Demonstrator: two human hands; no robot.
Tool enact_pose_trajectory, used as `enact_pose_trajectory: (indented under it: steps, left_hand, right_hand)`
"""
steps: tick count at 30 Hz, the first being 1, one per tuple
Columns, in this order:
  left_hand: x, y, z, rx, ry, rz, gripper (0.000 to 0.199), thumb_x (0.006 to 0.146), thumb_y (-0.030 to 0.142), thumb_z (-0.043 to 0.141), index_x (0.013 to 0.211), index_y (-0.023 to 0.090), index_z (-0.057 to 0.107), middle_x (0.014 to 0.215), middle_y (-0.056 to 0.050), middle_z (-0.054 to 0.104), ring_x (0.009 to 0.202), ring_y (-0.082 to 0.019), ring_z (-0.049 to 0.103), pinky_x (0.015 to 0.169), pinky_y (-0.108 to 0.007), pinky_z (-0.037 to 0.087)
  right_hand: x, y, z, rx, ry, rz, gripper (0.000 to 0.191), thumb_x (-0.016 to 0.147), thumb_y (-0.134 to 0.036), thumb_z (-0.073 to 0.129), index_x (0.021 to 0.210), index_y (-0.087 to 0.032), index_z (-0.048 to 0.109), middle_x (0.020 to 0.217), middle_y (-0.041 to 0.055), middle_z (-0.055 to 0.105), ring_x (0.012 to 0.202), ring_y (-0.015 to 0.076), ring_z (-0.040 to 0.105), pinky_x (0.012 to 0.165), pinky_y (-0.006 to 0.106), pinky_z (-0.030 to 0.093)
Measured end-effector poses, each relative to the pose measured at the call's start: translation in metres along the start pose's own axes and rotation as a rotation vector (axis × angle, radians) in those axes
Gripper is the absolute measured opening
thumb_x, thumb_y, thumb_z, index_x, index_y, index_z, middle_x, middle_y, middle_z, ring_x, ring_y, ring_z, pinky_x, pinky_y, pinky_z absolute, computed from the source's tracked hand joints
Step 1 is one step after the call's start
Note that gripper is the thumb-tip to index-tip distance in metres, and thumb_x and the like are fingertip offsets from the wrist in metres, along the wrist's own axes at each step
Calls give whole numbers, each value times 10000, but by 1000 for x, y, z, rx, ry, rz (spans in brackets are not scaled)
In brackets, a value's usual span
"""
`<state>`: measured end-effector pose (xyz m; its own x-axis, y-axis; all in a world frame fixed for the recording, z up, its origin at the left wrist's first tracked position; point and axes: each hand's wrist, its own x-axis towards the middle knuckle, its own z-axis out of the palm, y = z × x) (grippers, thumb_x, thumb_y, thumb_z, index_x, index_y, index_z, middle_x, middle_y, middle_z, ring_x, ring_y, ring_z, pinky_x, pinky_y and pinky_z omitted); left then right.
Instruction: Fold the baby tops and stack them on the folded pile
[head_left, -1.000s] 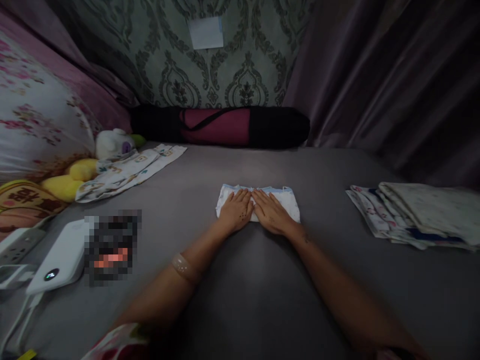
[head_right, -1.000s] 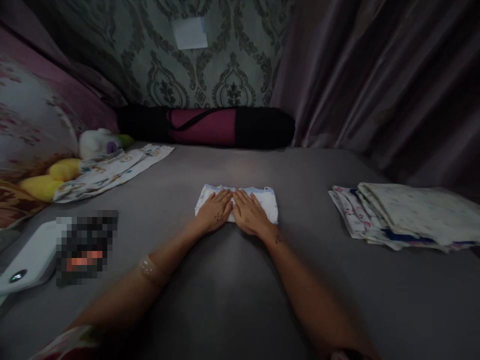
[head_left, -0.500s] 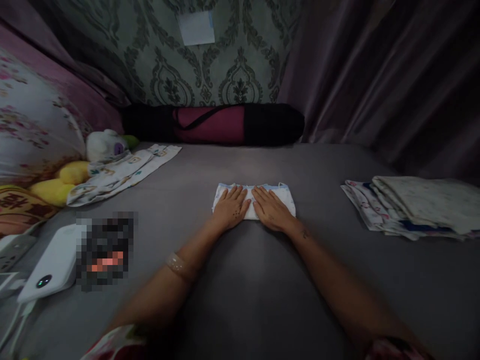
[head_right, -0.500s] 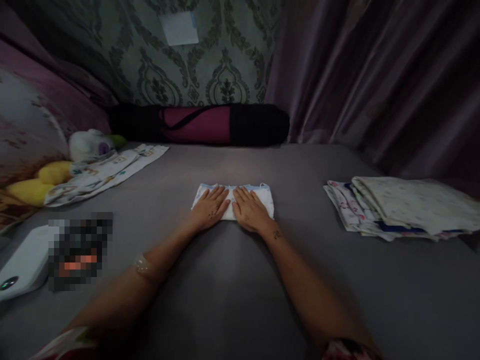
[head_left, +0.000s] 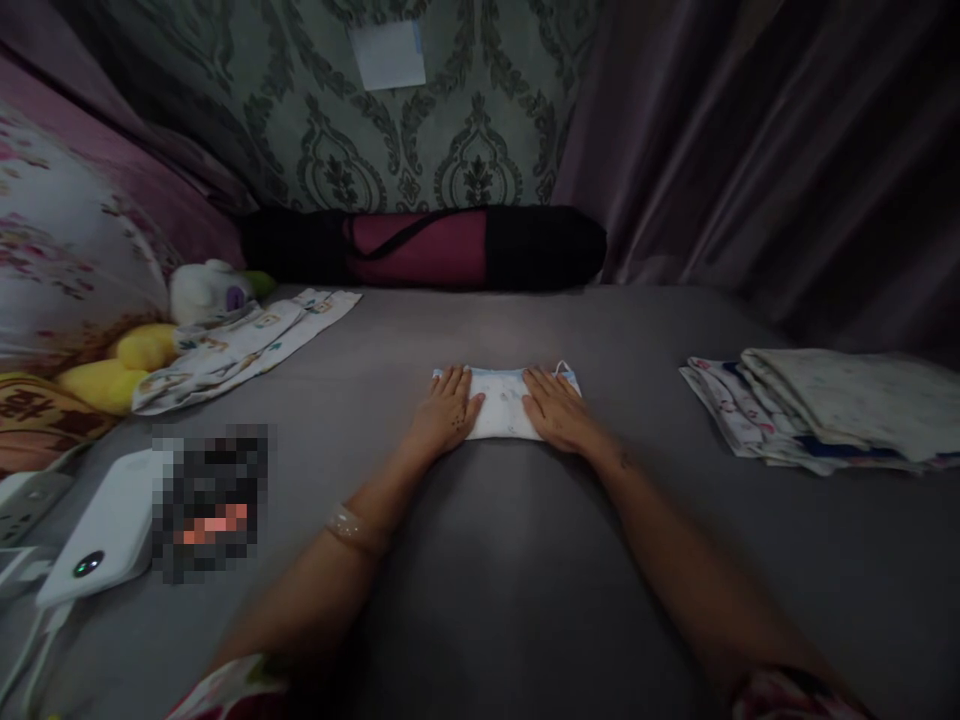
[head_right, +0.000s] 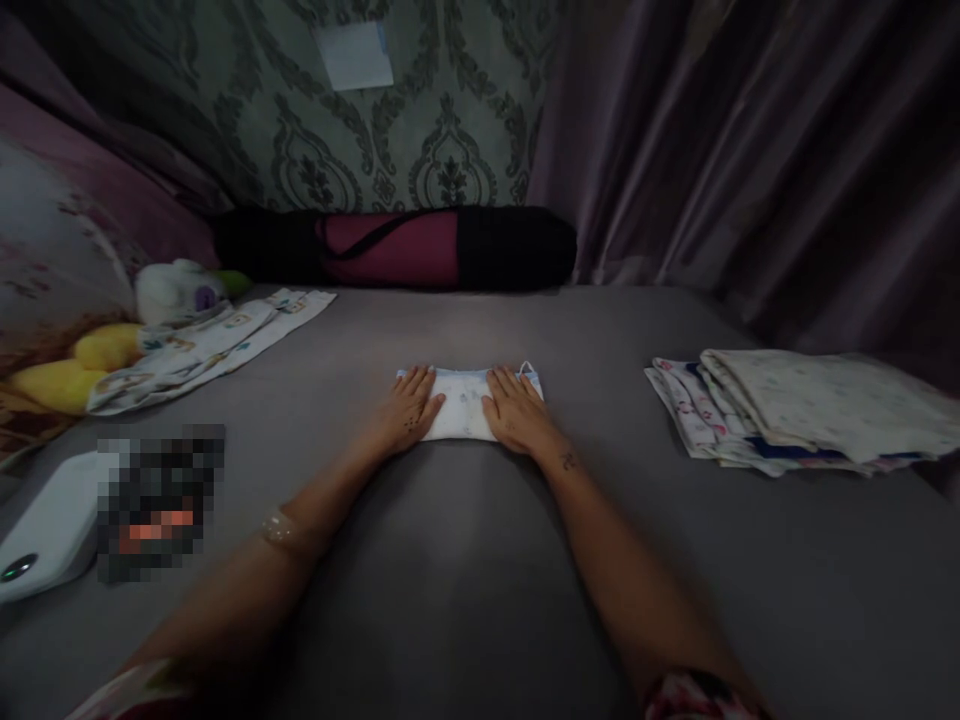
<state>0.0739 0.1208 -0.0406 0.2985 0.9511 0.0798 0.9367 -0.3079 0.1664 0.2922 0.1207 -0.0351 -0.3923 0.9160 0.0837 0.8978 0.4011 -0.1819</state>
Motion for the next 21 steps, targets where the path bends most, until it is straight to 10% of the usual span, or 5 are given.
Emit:
enact_pose_trajectory:
  steps: [4, 13, 21]
  left_hand:
    - [-6, -8, -7, -4, 100, -48, 618, 986, 418, 147, 1455, 54, 318, 1533, -159, 302, 1445, -261, 203, 1179, -415, 163]
    - [-1, -26, -1, -118, -66, -83, 624, 980, 424, 185, 1468, 49, 290, 1547, -164, 262, 1440, -264, 219, 1175, -447, 172]
    - [-1, -29, -7, -265, 197, -101, 553, 992, 355, 162, 1434, 100, 374, 1512, -124, 358, 1434, -213, 249, 1181, -438, 165]
  right_hand:
    - [-2, 13, -5, -8, 75, 74, 615, 963, -371, 184, 1464, -41, 322, 1536, 151, 292, 1436, 250, 207, 1180, 438, 152]
    - [-5, 30, 4, 33, -36, 133, 658, 962, -412, 149, 1473, -24, 297, 1550, 156, 255, 1441, 263, 181, 1178, 427, 174]
    - [-7, 5, -4, -27, 20, 18, 623, 970, -415, 139, 1483, -107, 312, 1541, 112, 298, 1442, 237, 186, 1179, 445, 155]
